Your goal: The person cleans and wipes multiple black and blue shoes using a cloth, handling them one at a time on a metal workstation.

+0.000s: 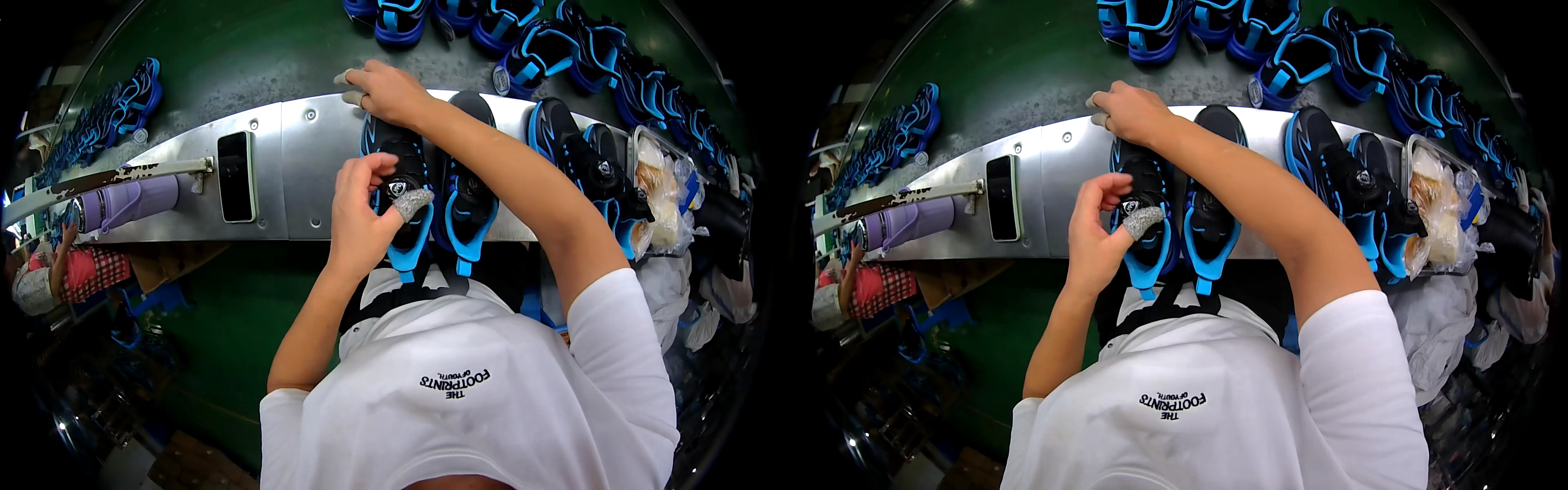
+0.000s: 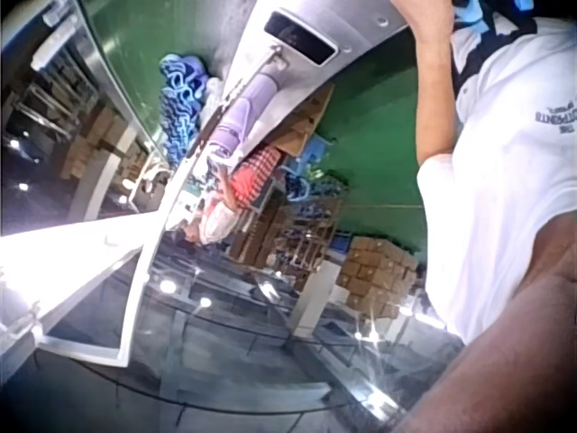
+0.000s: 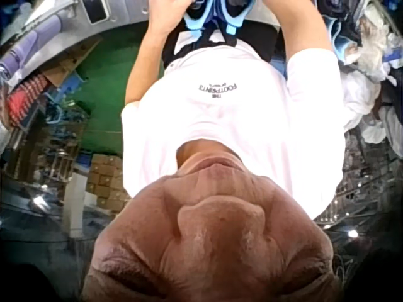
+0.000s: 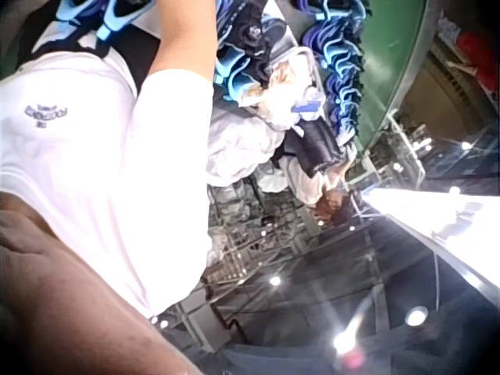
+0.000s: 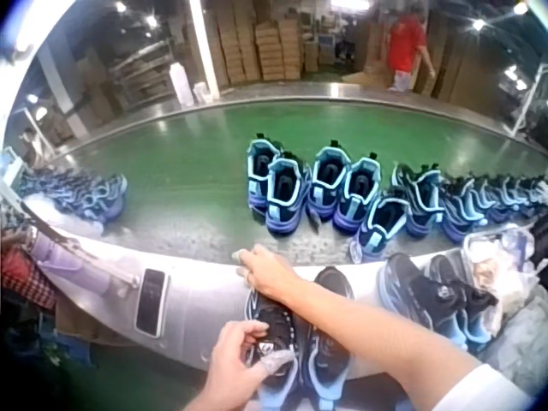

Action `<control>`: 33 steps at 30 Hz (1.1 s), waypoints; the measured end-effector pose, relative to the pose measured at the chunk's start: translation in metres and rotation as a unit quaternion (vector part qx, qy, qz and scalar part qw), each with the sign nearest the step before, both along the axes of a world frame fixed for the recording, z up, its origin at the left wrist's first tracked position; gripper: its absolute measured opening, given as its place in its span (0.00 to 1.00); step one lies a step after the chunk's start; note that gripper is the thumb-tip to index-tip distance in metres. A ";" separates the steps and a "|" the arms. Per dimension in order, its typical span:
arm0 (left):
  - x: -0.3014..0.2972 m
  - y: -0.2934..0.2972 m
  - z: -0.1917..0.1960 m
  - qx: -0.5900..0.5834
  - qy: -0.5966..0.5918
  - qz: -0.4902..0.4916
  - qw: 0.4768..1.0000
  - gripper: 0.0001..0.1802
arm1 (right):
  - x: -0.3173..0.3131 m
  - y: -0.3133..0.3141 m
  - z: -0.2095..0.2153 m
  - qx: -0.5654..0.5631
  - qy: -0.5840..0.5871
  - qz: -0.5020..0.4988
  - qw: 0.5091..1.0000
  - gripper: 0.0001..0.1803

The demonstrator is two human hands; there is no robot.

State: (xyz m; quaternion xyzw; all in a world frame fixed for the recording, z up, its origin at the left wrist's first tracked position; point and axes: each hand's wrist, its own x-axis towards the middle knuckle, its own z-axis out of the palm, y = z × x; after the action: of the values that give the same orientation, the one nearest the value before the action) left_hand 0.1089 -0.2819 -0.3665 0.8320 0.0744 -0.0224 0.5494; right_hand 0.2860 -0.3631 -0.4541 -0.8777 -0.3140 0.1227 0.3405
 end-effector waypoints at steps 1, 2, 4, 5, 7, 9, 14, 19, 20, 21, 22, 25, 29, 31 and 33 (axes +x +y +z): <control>0.002 0.001 -0.002 0.012 -0.011 0.013 1.000 0.24 | 0.001 -0.002 -0.006 0.002 -0.018 -0.008 1.000 0.19; 0.005 0.001 -0.005 0.010 -0.012 0.013 1.000 0.24 | 0.004 -0.004 -0.012 0.004 -0.036 -0.017 0.999 0.18; 0.005 0.005 -0.009 -0.053 -0.030 -0.022 0.998 0.22 | 0.004 -0.002 -0.012 0.012 -0.033 -0.012 0.999 0.18; 0.007 0.011 -0.013 -0.092 -0.029 -0.070 0.993 0.22 | 0.003 -0.002 -0.012 0.019 -0.032 -0.010 0.999 0.17; 0.018 0.032 -0.020 -0.129 -0.015 -0.149 0.980 0.22 | 0.001 0.002 -0.007 0.019 -0.026 -0.005 0.999 0.17; 0.030 0.050 -0.020 -0.149 0.006 -0.278 0.949 0.23 | 0.002 0.002 -0.008 0.020 -0.021 -0.001 1.000 0.17; 0.014 0.025 -0.011 -0.041 -0.053 -0.083 0.994 0.24 | 0.011 -0.006 -0.026 0.063 -0.033 -0.023 0.997 0.16; 0.004 0.009 -0.026 -0.030 -0.065 -0.007 0.997 0.19 | 0.006 -0.002 -0.015 0.044 -0.022 -0.021 0.999 0.15; 0.007 0.012 -0.029 -0.031 -0.064 -0.007 0.997 0.19 | 0.006 -0.003 -0.014 0.044 -0.024 -0.024 0.998 0.15; 0.014 0.018 -0.032 -0.068 -0.062 -0.097 0.991 0.17 | 0.006 -0.005 -0.013 0.042 -0.024 -0.027 0.998 0.15; 0.020 0.027 -0.033 -0.101 -0.057 -0.182 0.976 0.16 | 0.004 -0.001 -0.010 0.050 -0.026 -0.032 0.998 0.15; 0.046 0.049 -0.019 -0.122 -0.010 -0.318 0.940 0.12 | 0.001 0.003 -0.011 0.077 -0.034 -0.040 0.996 0.14; 0.028 0.035 0.003 -0.042 -0.052 -0.156 0.985 0.10 | 0.008 -0.014 -0.010 0.031 -0.053 -0.081 0.995 0.14; -0.007 0.052 0.005 -0.181 0.038 -0.031 0.982 0.11 | 0.006 -0.034 0.024 0.037 -0.068 -0.046 0.996 0.14; -0.034 0.054 0.016 -0.315 0.245 0.047 0.916 0.17 | 0.004 -0.050 0.067 0.018 0.011 0.080 0.997 0.14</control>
State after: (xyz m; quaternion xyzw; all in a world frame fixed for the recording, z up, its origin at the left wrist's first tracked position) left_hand 0.0746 -0.2283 -0.3501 0.5800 0.2350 -0.2216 0.7479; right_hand 0.2898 -0.4136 -0.3875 -0.8423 -0.3815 0.1531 0.3485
